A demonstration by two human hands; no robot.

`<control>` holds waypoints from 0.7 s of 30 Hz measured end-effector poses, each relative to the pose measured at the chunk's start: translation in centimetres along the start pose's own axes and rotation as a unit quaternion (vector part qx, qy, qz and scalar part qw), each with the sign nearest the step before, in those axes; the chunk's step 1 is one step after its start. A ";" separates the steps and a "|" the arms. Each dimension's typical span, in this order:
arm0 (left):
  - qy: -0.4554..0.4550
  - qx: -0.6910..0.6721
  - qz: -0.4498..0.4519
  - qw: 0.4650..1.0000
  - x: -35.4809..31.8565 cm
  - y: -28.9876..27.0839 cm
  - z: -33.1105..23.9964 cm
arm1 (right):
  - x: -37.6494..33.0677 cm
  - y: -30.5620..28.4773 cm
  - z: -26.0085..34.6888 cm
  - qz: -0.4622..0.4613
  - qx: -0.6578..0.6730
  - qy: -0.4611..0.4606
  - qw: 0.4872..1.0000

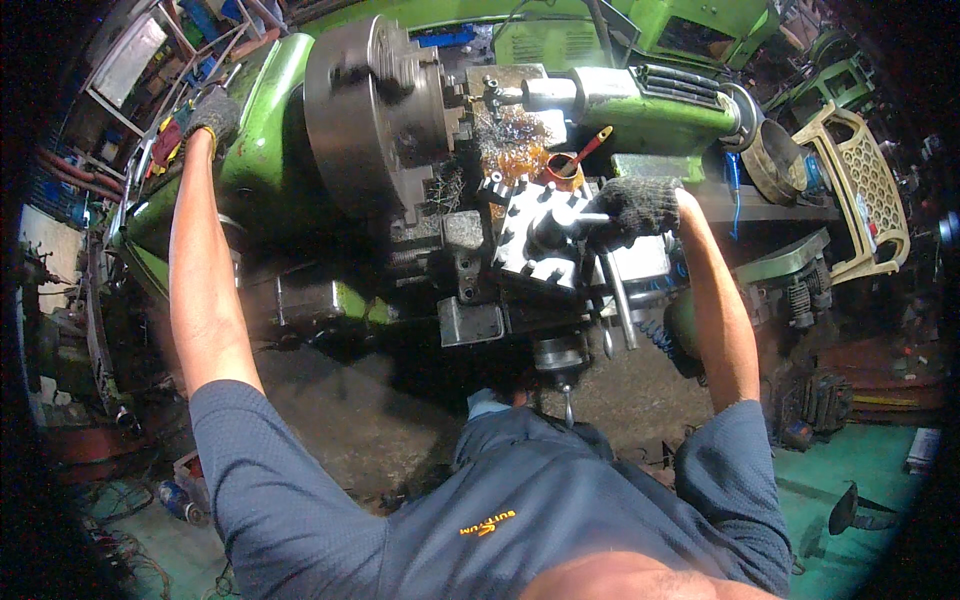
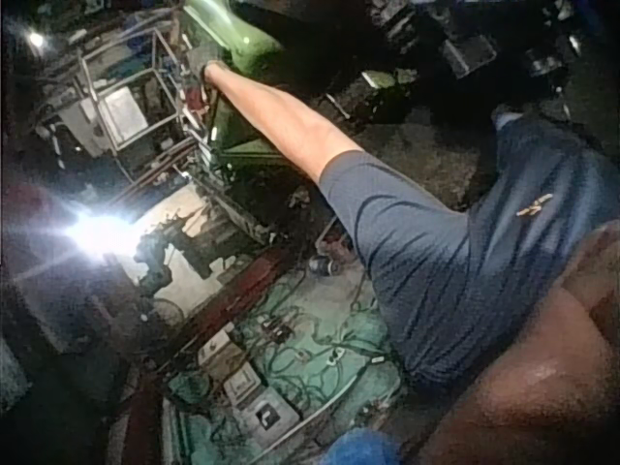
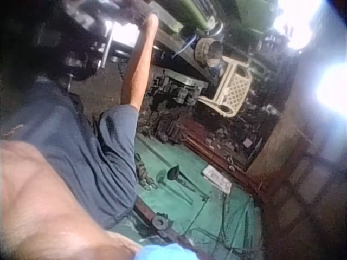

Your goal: The person operates a green metal lathe, using both hands to adjust the tool post and control levers while a cylindrical metal workpiece rotates. They periodically apply cutting fluid with a brush and clear metal shavings from the cutting area.

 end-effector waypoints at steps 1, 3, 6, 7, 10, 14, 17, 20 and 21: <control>-0.001 0.008 -0.001 1.000 -0.1 0.0 0.5 | 0.3 0.2 0.4 0.002 0.000 -0.009 1.000; -0.007 0.016 0.007 1.000 -0.1 0.1 0.9 | 1.3 1.0 1.2 0.008 -0.006 -0.029 1.000; -0.032 0.005 0.047 0.998 -0.1 0.1 -0.4 | 2.2 2.0 1.9 0.011 -0.008 -0.035 0.999; -0.040 0.001 0.055 0.998 -0.2 -0.2 -1.0 | 2.5 2.1 1.9 0.014 -0.012 -0.037 0.999; -0.059 -0.007 0.048 0.997 -0.8 -1.2 -1.1 | 2.6 2.2 2.0 0.016 -0.011 -0.036 0.999; -0.084 -0.022 0.035 0.996 -1.4 -1.3 -0.1 | 2.7 1.9 2.0 0.021 -0.009 -0.038 0.999; -0.076 -0.045 0.024 0.996 -0.1 -0.8 -1.4 | 1.9 1.9 1.9 0.016 -0.011 -0.025 0.999; -0.013 0.000 -0.019 1.000 -0.9 -1.2 -1.6 | 2.7 2.2 1.7 0.021 -0.011 -0.034 0.999; 0.007 0.017 -0.030 0.999 -1.1 -1.1 -1.4 | 2.7 2.1 1.7 0.022 -0.010 -0.035 0.999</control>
Point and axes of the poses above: each hand's wrist, its own x-axis towards the middle knuckle, its own y-axis out of the palm, z = x × y, the point moved 9 cm from there along x, towards the middle knuckle, and after that the axes turned 10 degrees about -z, right-handed, at the moved point
